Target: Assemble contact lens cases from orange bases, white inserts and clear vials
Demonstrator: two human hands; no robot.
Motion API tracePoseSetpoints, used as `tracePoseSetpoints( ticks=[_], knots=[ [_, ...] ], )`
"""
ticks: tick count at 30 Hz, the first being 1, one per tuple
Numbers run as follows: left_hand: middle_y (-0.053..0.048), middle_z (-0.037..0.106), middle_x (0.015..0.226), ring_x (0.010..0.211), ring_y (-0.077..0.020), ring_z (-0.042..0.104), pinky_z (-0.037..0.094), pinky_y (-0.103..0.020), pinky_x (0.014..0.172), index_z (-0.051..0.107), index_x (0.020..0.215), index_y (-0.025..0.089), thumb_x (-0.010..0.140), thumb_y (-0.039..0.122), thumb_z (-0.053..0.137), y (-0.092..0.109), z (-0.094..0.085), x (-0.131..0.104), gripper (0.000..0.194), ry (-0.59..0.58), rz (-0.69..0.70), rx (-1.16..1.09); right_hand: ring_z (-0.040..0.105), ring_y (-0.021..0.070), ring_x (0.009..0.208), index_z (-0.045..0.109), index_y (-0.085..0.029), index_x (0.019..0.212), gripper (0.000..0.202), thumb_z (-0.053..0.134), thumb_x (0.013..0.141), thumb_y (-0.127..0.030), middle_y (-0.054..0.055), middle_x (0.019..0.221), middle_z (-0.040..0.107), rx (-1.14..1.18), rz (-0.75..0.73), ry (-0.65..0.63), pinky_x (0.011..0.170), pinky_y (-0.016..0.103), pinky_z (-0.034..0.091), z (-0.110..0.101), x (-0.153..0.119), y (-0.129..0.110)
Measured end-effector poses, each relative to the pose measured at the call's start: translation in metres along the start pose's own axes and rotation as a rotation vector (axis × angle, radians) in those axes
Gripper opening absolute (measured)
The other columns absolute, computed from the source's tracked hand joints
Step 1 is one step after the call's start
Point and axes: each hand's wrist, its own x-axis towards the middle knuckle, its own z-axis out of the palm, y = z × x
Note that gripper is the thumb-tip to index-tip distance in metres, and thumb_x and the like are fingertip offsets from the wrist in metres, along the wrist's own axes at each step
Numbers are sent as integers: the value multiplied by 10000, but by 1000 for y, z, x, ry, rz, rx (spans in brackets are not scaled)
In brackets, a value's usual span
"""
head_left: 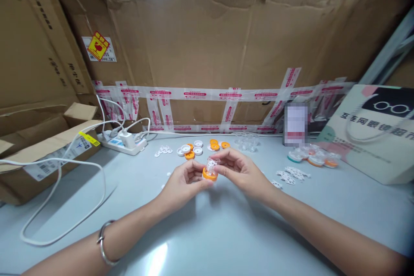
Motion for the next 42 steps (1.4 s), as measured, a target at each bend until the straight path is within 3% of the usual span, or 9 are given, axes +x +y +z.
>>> tracePoseSetpoints(
  ticks=[12,17,26,34,42],
  knots=[
    [-54,684,850,779,-156,646,489,-279,743,589,830,121,628,228,762,4,-2,-7,286,-30,-61,-1,626,176,927,600,-204,780,92,653,730,-259,47,940,658,-57,-15,-67,852,365,496,-1,-3,-9],
    [-62,687,836,769,-159,644,486,-290,748,587,829,117,621,238,770,4,-5,-7,302,-104,-91,0,614,169,907,579,-204,762,90,643,746,-266,37,900,642,-85,-46,-114,857,363,486,-2,-7,-7],
    [-43,668,824,736,-137,619,473,-261,712,597,829,127,641,273,754,5,-2,-5,285,-35,-71,71,617,143,850,522,-214,760,204,697,701,-300,14,905,618,47,4,69,795,323,507,10,-10,5],
    [-34,687,840,787,-152,641,481,-273,748,614,808,135,623,212,766,7,-5,-7,252,-96,-81,-70,627,143,845,549,-216,748,179,699,696,-297,19,896,648,160,-8,-70,765,339,528,7,-5,-7],
    [-20,691,791,725,-119,643,480,-221,682,600,782,132,592,164,788,5,-9,-8,269,-206,-121,-164,625,149,863,539,-211,755,151,678,718,-258,35,932,642,100,-33,-152,797,352,509,3,-10,-15]
  ],
)
